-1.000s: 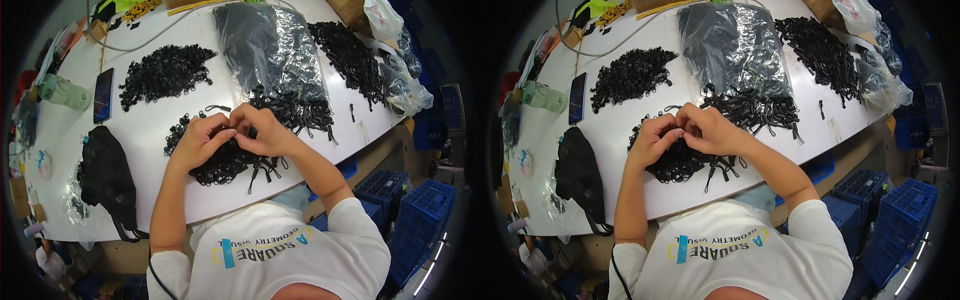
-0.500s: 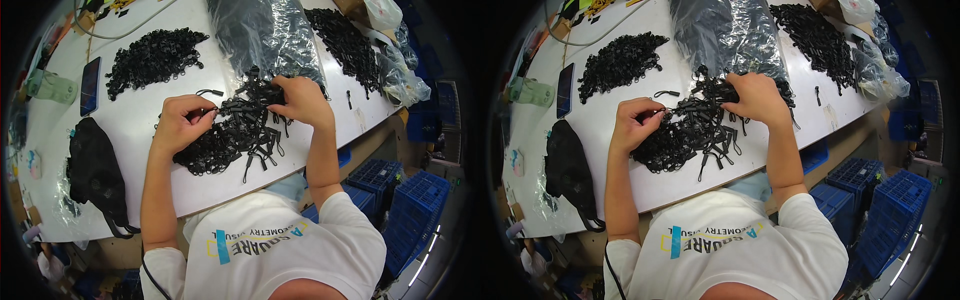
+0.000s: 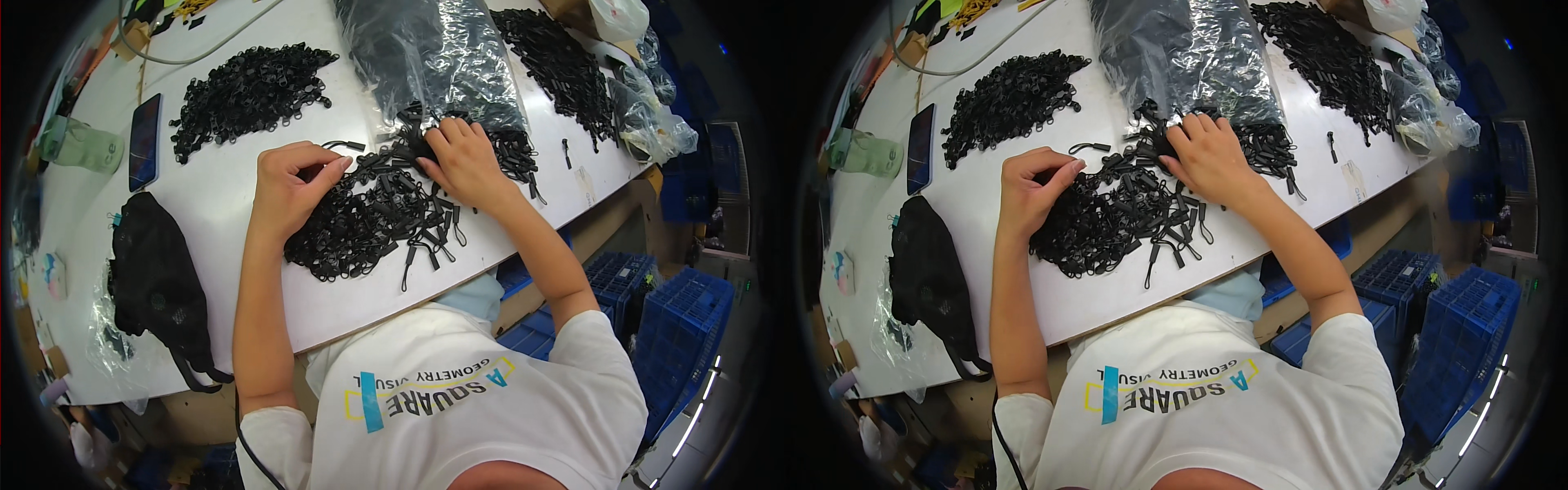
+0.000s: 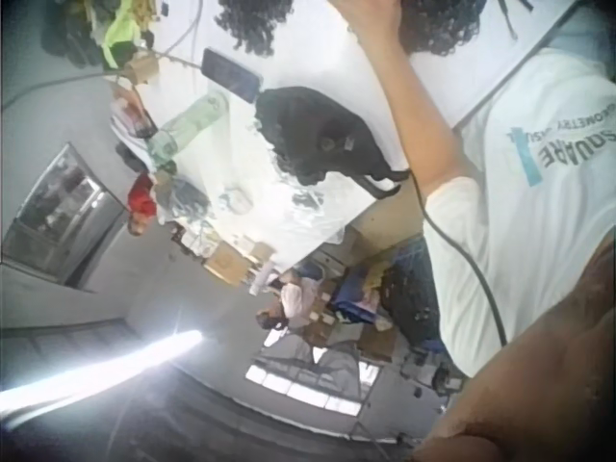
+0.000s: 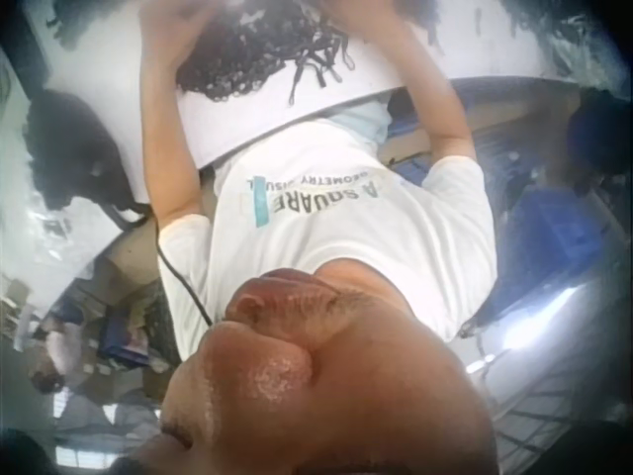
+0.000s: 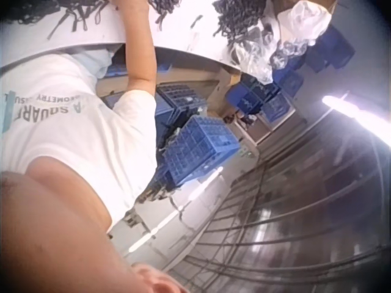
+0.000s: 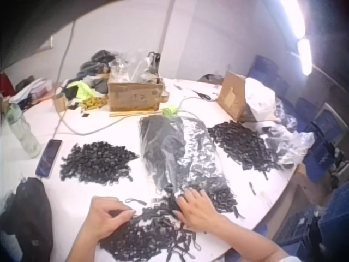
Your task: The person sits at a white table and repeatedly picks up small black plastic cable ties and larger black plastic components. They insert the cable ties into the components by hand, then place the assembled units into a growing pile on the table. The process continues with the person handling items one at a time.
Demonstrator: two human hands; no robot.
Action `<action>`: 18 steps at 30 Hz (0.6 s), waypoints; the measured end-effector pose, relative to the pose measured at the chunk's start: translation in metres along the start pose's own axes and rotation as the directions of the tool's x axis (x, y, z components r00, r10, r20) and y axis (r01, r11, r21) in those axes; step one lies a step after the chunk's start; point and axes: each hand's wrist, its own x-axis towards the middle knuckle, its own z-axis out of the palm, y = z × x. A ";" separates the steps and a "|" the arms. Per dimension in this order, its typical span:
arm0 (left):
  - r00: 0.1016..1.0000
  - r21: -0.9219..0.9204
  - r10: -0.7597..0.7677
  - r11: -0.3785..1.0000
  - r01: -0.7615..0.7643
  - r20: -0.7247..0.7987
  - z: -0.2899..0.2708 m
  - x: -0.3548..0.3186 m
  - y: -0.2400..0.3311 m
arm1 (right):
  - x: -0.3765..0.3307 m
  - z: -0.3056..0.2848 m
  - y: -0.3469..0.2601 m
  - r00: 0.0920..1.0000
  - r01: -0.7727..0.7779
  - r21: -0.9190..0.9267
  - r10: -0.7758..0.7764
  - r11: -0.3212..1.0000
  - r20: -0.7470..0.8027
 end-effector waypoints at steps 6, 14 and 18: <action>0.999 -0.092 -0.045 0.995 0.043 -0.019 0.002 -0.001 -0.007 | -0.011 0.009 0.034 0.994 0.031 0.220 -0.007 0.975 -0.113; 0.994 -0.234 -0.107 0.966 0.107 0.012 0.004 0.001 -0.005 | -0.008 -0.027 0.041 0.958 0.000 0.716 0.206 0.699 -0.201; 0.991 -0.208 -0.125 0.970 0.130 0.036 0.003 0.001 -0.004 | 0.000 -0.049 0.046 0.963 0.210 0.746 -0.003 0.632 -0.268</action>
